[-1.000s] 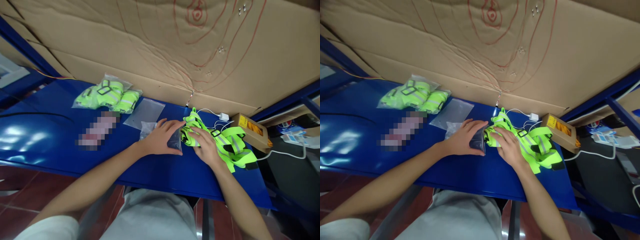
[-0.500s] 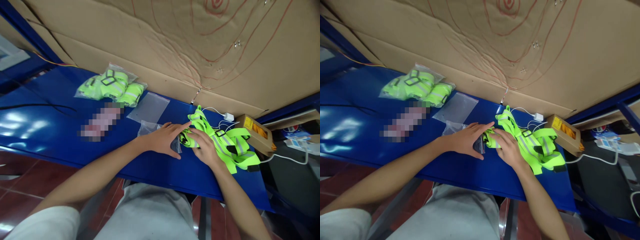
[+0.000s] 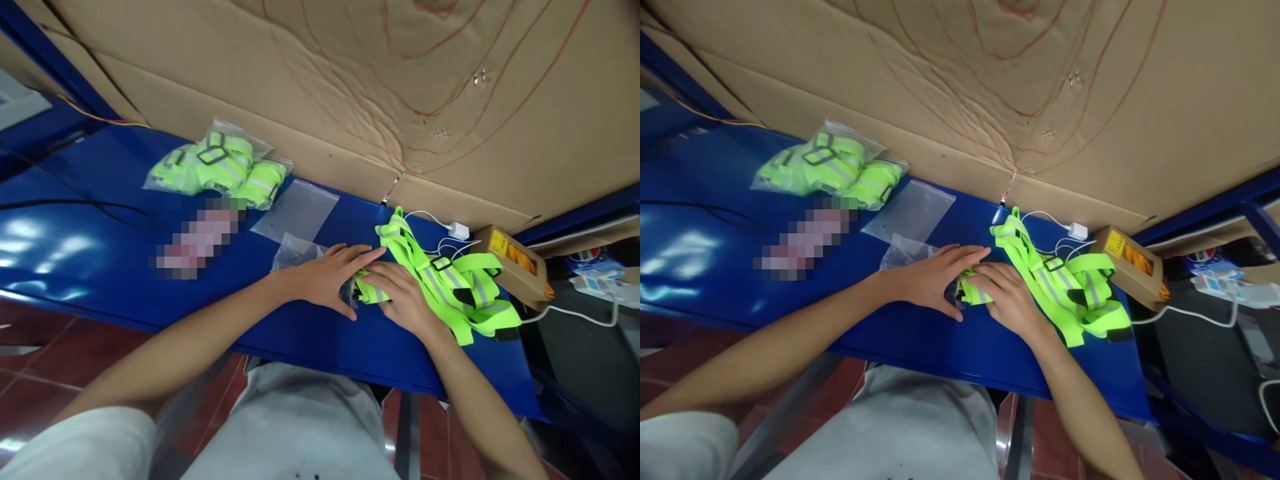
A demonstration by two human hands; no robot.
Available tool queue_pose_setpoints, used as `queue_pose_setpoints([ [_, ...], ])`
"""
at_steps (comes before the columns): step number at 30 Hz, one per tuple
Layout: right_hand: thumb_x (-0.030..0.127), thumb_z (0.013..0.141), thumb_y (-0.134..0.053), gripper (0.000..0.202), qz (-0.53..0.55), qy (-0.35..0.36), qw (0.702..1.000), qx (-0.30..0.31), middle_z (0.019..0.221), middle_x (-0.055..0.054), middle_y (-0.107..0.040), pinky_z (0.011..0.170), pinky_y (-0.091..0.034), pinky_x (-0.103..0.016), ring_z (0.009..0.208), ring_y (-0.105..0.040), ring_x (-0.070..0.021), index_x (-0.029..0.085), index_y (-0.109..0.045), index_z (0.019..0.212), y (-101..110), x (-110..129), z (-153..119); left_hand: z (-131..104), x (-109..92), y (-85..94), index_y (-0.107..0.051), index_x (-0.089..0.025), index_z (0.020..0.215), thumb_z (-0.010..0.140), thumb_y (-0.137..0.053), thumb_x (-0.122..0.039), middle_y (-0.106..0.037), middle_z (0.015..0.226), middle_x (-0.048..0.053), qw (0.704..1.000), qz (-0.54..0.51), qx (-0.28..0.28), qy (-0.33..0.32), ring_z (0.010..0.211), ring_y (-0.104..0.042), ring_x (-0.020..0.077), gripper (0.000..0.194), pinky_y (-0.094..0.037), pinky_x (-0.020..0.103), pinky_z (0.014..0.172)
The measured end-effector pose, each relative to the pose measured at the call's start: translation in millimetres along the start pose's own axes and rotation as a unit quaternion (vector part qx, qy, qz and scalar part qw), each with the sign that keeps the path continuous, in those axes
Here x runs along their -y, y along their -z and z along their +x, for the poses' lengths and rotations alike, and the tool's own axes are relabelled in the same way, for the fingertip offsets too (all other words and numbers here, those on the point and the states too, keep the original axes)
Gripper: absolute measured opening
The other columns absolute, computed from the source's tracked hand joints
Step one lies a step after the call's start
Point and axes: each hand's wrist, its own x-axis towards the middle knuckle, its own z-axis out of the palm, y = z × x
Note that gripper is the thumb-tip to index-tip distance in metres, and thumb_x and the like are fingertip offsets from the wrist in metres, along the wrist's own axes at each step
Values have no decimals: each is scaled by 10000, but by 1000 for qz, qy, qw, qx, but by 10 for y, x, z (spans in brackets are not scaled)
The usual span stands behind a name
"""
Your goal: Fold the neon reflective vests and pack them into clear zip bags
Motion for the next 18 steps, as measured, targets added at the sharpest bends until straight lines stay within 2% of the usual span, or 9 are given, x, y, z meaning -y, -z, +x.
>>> queue_pose_setpoints([
  [3,14,874,-526,510,28,-2,999,25,1340,-78,-704,1072,-535,-474,1291,-635,-259,253,-657,1305,-41,46,3,2,16,-40,-38,-258,1703,727,-865,-624,-350,1679,205,999,-41,-14,-21,1562,-345,398,1330,-316,574,1269],
  [6,25,882,-534,528,-5,6,1000,30,1353,-102,-692,1048,-539,-484,1285,-627,-283,250,-645,1347,-39,72,17,3,8,-53,-13,-266,1703,755,-866,-569,-348,1684,195,997,-67,-16,-26,1550,-379,384,1311,-376,534,1253],
  [8,18,885,-522,539,-31,13,999,27,1361,-114,-685,1046,-536,-487,1286,-620,-294,243,-637,1361,-21,64,24,0,1,-34,-5,-278,1702,740,-878,-574,-306,1708,186,998,-63,-10,-21,1570,-349,380,1333,-375,523,1260],
  [10,11,886,-510,532,-47,18,998,25,1356,-123,-685,1053,-529,-483,1291,-612,-297,230,-636,1354,-6,44,25,-8,-2,6,18,-294,1698,695,-902,-600,-237,1739,176,999,-33,4,-18,1606,-267,385,1395,-277,561,1304],
  [12,7,875,-509,535,-51,20,998,30,1359,-123,-681,1064,-520,-486,1296,-605,-297,227,-635,1346,-2,28,23,-20,-1,53,42,-325,1691,661,-919,-609,-211,1750,166,1000,15,20,-5,1627,-199,390,1437,-103,642,1322],
  [14,22,861,-529,542,-43,14,998,46,1385,-121,-662,1078,-507,-502,1306,-594,-302,235,-629,1350,-11,34,24,-30,-1,91,47,-347,1685,661,-924,-595,-278,1729,164,998,46,32,15,1619,-229,386,1433,-13,691,1300],
  [18,235,921,-652,465,-12,-18,997,80,1456,-145,-592,1109,-480,-549,1361,-545,-339,229,-604,1383,-30,90,47,-26,-9,109,-44,-304,1692,746,-881,-526,-460,1627,162,998,53,38,24,1548,-397,347,1283,-157,612,1310],
])
